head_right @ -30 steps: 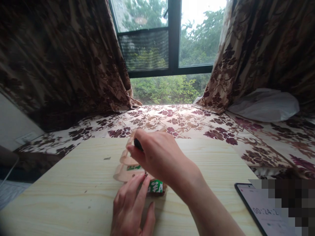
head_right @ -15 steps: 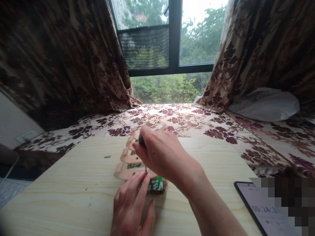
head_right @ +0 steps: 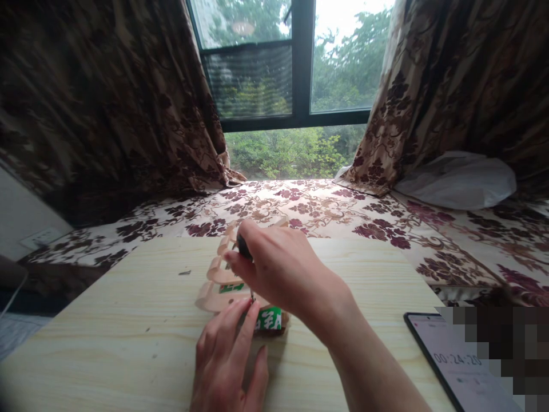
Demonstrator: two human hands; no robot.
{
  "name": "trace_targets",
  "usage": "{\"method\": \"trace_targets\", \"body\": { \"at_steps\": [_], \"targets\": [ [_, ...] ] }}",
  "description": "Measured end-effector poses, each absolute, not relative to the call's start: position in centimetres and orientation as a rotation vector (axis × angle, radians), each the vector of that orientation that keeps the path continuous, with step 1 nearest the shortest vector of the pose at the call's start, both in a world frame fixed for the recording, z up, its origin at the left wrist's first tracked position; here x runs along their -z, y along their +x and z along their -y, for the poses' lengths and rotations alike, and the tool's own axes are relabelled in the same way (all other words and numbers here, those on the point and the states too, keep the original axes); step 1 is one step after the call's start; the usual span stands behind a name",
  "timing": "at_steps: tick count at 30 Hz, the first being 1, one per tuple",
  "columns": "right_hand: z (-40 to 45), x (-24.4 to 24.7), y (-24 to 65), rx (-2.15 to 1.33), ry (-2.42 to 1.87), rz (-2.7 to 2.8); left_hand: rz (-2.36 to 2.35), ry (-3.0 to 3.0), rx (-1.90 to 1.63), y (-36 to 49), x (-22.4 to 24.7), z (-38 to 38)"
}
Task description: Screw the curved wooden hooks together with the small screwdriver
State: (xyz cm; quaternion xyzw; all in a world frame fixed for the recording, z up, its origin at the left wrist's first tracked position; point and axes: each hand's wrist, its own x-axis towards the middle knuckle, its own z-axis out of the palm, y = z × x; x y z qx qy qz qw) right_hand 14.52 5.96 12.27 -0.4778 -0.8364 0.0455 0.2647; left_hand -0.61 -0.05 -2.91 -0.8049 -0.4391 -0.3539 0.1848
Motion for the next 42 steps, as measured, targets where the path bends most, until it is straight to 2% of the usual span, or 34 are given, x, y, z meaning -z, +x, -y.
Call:
{"method": "trace_targets", "body": {
  "at_steps": [5,13,20,26,33,42],
  "targets": [
    [-5.73,-12.39,14.56,-0.189,-1.106,2.253,1.25,-2.268,1.006,-0.64,2.95,0.2],
    [-5.88,-12.4,14.41,-0.124,-1.222,2.205,1.269,-2.269,1.004,-0.57,2.85,0.32],
    [-5.47,-12.6,14.53,-0.203,-1.056,2.271,1.275,-2.284,1.04,-0.61,2.89,0.35],
    [-5.81,-12.51,14.54,-0.15,-1.242,2.202,1.281,-2.266,1.018,-0.6,2.91,0.32],
    [-5.36,-12.8,14.65,-0.235,-1.065,2.262,1.313,-2.274,1.041,-0.42,2.61,0.45],
    [-5.68,-12.83,14.79,-0.203,-1.211,2.201,1.359,-2.271,1.166,-0.03,2.64,0.46]
  ]
}}
